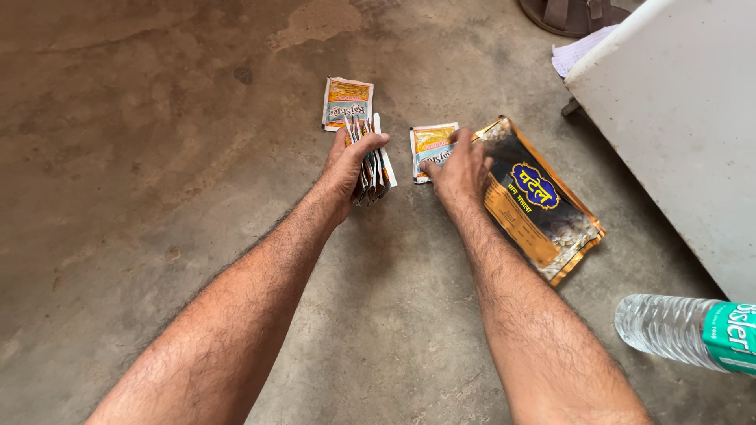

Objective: The person separates small sachets from a larger package, stacks them, and places them into a red cabinet. Then the person picks up a broom and sweeps the floor near a refrigerator.

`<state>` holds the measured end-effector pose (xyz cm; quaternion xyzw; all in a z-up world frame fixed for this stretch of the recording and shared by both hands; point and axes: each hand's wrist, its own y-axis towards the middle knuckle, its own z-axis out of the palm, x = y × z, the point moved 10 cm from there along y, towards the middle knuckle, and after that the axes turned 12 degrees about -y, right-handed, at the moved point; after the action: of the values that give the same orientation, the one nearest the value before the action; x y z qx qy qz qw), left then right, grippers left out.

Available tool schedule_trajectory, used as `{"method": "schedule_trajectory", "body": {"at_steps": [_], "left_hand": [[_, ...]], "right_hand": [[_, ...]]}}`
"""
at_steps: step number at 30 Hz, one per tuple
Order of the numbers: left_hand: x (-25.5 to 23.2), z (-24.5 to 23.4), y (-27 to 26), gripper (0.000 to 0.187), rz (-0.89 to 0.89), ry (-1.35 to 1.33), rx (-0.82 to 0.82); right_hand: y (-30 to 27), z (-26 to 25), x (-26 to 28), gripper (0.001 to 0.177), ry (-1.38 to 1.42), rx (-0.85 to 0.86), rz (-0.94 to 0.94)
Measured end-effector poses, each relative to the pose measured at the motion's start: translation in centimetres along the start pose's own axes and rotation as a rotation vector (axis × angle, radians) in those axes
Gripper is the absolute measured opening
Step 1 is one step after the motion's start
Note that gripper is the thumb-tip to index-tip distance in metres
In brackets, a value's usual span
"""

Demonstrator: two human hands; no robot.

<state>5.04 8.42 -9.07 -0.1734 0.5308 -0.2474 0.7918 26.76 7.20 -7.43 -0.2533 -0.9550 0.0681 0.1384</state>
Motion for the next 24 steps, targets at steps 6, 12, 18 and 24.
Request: {"method": "schedule_trajectory", "body": {"at_steps": [6,12,18,24], "left_hand": [[-0.8,-0.5,-0.1,0.082,0.046,-0.028,-0.009],[-2.4,-0.5,-1.3,0.081,0.096,0.004,-0.014],[-5.2,-1.2,-3.8,0.079,0.177,-0.017,-0.035],[-7.7,-1.2,-5.8,0.085,0.2,-0.005,-0.037]], "right_hand": [[0.8,-0.1,2.3,0.055,0.246,-0.133,-0.253],[-1.4,-0.8,7.4,0.038,0.572,0.097,-0.539],[-6.4,-2.8,11.5,0.049,0.635,0.358,-0.566],[-10.6,-5.1,14.1,0.069,0.513,0.444,-0.666]]}}
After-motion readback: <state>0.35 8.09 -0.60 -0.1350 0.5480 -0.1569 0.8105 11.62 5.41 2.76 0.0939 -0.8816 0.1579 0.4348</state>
